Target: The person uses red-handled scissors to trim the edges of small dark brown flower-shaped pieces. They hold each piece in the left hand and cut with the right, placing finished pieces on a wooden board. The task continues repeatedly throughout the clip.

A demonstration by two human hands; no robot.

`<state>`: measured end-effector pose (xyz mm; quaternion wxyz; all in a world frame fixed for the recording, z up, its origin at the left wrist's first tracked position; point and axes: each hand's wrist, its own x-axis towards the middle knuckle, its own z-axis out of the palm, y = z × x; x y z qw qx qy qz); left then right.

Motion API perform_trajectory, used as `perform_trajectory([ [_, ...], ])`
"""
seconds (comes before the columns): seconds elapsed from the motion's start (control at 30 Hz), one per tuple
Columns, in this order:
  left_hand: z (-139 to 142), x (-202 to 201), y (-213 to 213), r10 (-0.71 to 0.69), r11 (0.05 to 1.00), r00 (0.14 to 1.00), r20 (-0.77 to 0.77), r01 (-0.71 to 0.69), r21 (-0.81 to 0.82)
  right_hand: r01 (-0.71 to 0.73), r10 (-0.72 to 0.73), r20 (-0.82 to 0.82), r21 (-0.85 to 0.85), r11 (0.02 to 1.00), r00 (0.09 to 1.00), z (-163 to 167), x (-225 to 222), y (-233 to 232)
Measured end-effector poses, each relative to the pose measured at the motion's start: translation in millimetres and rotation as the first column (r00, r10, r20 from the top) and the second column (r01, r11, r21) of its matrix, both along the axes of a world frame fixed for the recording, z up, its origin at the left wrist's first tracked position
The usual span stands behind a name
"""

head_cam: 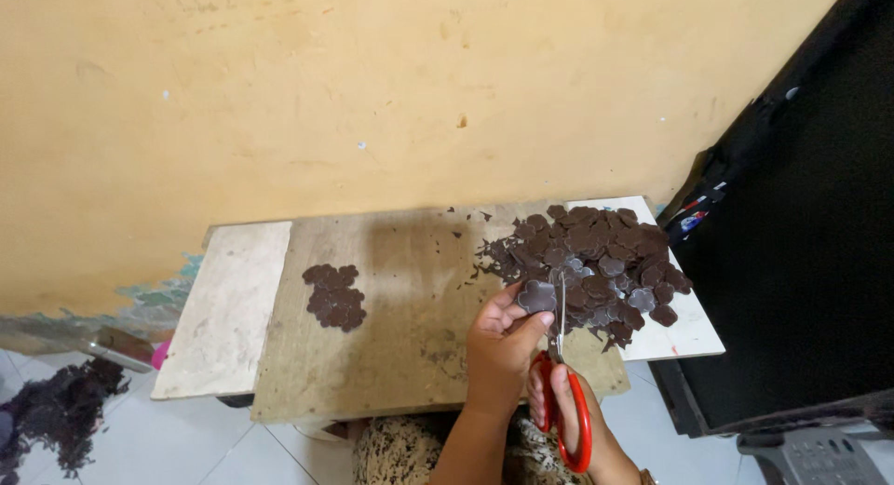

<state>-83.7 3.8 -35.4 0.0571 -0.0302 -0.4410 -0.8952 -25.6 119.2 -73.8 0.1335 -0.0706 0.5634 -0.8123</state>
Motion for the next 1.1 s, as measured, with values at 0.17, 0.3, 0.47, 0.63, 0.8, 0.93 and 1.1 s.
perform_trajectory([
  [0.17, -10, -3, -3, 0.044, 0.999, 0.993, 0.107, -0.042, -0.029, 0.031, -0.029, 0.068, -0.023, 0.999, 0.997, -1, 5, -6],
  [0.3, -13, 0, -5, 0.092, 0.995, 0.989, 0.117, -0.087, -0.048, 0.031, -0.038, 0.072, 0.098, 0.995, 0.997, -8, 4, -5],
  [0.47, -1, 1, -6, 0.035, 0.994, 0.976, 0.216, -0.058, 0.097, -0.030, 0.032, 0.068, -0.034, 0.999, 0.997, -10, 3, -8],
  [0.63, 15, 9, -8, 0.139, 0.985, 0.975, 0.172, -0.119, -0.125, 0.033, -0.038, 0.086, 0.060, 0.998, 0.996, 4, 8, -10],
  [0.8, 31, 20, -5, 0.140, 0.990, 0.974, 0.177, -0.134, -0.046, 0.018, -0.029, 0.062, 0.171, 0.985, 0.998, 25, 15, -5],
  [0.93, 42, 24, -3, 0.112, 0.993, 0.977, 0.180, -0.114, 0.003, 0.032, -0.045, 0.082, 0.159, 0.987, 0.996, 36, 16, -5],
  [1.1, 46, 28, -1, 0.137, 0.990, 0.970, 0.202, -0.131, -0.042, 0.049, -0.077, 0.125, 0.210, 0.976, 0.989, 39, 17, -3],
])
